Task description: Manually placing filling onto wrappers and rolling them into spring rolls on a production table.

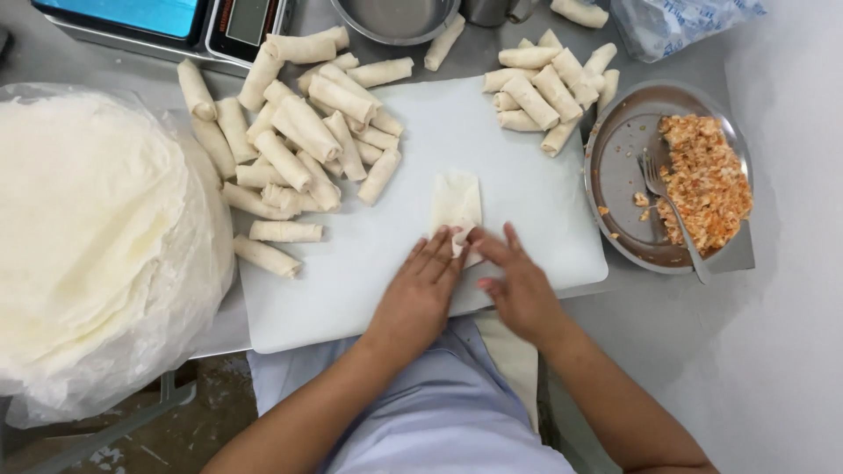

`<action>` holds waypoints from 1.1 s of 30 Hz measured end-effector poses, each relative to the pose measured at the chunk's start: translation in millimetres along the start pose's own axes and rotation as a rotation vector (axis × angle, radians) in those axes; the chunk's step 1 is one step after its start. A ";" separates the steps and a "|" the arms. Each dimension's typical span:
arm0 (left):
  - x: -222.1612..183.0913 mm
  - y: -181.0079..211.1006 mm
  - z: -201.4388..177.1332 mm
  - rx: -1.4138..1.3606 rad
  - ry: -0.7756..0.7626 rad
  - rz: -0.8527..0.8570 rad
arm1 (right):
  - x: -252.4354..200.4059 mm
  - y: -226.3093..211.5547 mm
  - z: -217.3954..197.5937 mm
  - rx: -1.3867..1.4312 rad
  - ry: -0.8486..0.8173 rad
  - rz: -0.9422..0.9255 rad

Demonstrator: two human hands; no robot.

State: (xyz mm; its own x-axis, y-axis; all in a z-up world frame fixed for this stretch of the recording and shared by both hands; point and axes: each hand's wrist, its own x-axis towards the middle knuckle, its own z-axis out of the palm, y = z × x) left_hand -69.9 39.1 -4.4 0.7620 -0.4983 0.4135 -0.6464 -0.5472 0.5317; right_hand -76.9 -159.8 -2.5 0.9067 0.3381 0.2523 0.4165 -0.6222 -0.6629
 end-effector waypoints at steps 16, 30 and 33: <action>-3.6 2.6 -2.5 0.188 -0.159 0.030 | 262.2 40.6 0.3 -0.473 -0.020 -0.135; -6.3 -1.0 6.3 0.152 -0.163 0.014 | 69.8 41.2 -28.6 -0.521 -0.329 -0.058; -6.7 -2.1 5.7 0.158 -0.179 0.029 | 82.5 55.6 -11.9 -0.408 -0.370 -0.197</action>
State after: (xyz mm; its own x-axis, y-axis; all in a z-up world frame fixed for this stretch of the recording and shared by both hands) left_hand -73.9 39.8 -12.5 0.7331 -0.6190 0.2816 -0.6767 -0.6223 0.3935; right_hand 21.9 -174.9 -10.2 0.7565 0.6533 0.0320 0.6334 -0.7195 -0.2849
